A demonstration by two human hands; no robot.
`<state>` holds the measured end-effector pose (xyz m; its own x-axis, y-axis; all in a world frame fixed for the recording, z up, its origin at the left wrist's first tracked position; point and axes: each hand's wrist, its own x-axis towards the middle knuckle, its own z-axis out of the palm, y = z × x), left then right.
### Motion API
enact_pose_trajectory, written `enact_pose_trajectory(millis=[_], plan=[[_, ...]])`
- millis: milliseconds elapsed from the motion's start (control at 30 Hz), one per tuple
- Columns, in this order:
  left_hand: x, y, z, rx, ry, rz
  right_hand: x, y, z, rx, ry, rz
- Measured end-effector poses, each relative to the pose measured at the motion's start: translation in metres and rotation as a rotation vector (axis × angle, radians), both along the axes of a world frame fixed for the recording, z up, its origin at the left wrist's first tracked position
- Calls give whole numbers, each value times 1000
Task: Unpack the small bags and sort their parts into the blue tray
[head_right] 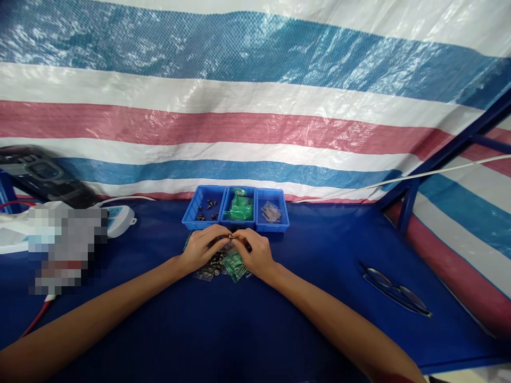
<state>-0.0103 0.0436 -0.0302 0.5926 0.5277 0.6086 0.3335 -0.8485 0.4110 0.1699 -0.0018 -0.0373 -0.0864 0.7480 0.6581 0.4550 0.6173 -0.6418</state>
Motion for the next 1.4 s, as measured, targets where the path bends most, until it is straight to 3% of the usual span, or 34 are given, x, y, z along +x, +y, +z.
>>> enact_pose_trajectory(millis=[833,1100,1400], plan=[[0,-3,2,67,-35,33,1,-2,4,2,-31,26],[2,-5,5,94,-98,125,2,-1,2,3,-29,24],[3,-4,5,92,-118,125,3,-1,0,0,-26,47]])
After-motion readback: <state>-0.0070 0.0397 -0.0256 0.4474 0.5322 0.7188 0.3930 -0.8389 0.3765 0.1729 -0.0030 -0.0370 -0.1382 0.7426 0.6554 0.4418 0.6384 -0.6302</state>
